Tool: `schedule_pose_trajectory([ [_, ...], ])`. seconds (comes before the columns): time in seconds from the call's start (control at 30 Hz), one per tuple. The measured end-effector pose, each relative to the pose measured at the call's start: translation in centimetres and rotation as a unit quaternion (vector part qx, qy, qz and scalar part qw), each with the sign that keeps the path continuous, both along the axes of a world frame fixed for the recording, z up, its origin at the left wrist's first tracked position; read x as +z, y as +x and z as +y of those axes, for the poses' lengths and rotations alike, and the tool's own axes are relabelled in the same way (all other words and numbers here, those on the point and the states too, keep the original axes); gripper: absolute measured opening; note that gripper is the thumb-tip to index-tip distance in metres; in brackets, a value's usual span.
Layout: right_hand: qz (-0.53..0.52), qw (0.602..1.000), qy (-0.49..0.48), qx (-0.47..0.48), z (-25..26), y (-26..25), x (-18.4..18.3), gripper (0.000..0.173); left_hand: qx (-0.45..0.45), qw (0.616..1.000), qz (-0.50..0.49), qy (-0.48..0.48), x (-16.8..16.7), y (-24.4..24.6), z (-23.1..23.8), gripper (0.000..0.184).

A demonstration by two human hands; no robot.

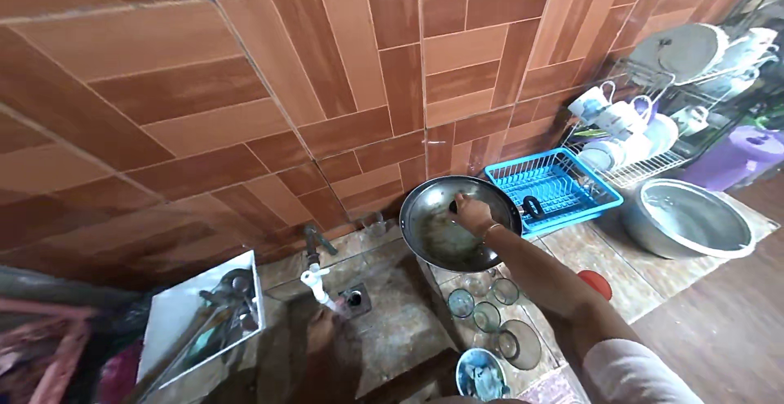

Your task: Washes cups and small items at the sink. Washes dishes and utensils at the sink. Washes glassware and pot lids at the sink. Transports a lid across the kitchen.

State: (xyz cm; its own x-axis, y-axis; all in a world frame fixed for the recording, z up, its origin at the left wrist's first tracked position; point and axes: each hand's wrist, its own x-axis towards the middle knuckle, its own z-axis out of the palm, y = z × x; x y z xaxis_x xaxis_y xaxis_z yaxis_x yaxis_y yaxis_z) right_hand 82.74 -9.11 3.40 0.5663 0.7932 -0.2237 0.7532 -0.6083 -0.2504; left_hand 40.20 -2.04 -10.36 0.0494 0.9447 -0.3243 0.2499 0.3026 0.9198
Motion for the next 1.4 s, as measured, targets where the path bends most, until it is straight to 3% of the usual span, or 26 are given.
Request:
schedule_pose_trajectory([
  [0.07, -0.042, 0.997, 0.039, 0.042, -0.6, -1.8, 2.4, 0.055, -0.014, 1.000, -0.021, -0.015, 0.2, -0.7, 0.5, 0.032],
  [0.2, -0.163, 0.967, 0.105, 0.166, -2.0, -7.7, 6.9, 0.044, -0.125, 0.976, -0.159, -0.079, 1.2, 0.4, 0.1, 0.046],
  [0.3, -0.160, 0.949, 0.065, 0.264, -2.9, -13.7, 8.5, 0.042, -0.164, 0.948, -0.240, -0.133, 2.5, 1.5, -0.8, 0.047],
  [0.43, -0.072, 0.919, -0.007, 0.387, -3.5, -21.3, 5.6, 0.042, -0.101, 0.927, -0.295, -0.209, 4.1, 0.7, -2.6, 0.061],
  [0.53, -0.009, 0.909, -0.040, 0.414, -3.3, -25.9, 1.1, 0.045, -0.114, 0.916, -0.305, -0.235, 1.8, -3.6, -2.7, 0.064],
  [0.63, 0.050, 0.923, -0.032, 0.379, -2.7, -28.1, -4.0, 0.049, -0.068, 0.929, -0.277, -0.236, 0.3, -7.6, -3.0, 0.038],
  [0.73, 0.120, 0.943, -0.007, 0.311, -2.3, -28.6, -8.3, 0.053, -0.038, 0.954, -0.235, -0.182, 1.2, -9.1, -2.2, 0.034],
  [0.83, 0.171, 0.946, 0.044, 0.270, -2.7, -28.8, -10.9, 0.051, -0.066, 0.967, -0.211, -0.124, 2.2, -9.2, -1.2, 0.030],
  [0.93, 0.196, 0.948, 0.058, 0.243, -5.1, -28.2, -8.9, 0.051, -0.113, 0.982, -0.143, -0.046, 2.6, -9.4, -0.4, 0.031],
  [1.03, 0.202, 0.956, 0.012, 0.212, -10.1, -26.4, -6.9, 0.043, -0.117, 0.987, -0.104, -0.026, 2.6, -10.2, 0.3, 0.028],
  [1.2, 0.164, 0.982, -0.079, 0.051, -19.5, -23.2, -8.1, 0.029, -0.170, 0.985, 0.018, 0.017, 4.4, -11.4, 1.4, 0.031],
  [1.4, 0.133, 0.981, -0.134, -0.042, -24.4, -23.9, -11.6, 0.048, -0.265, 0.963, 0.044, -0.008, 7.6, -11.0, 1.8, 0.031],
])
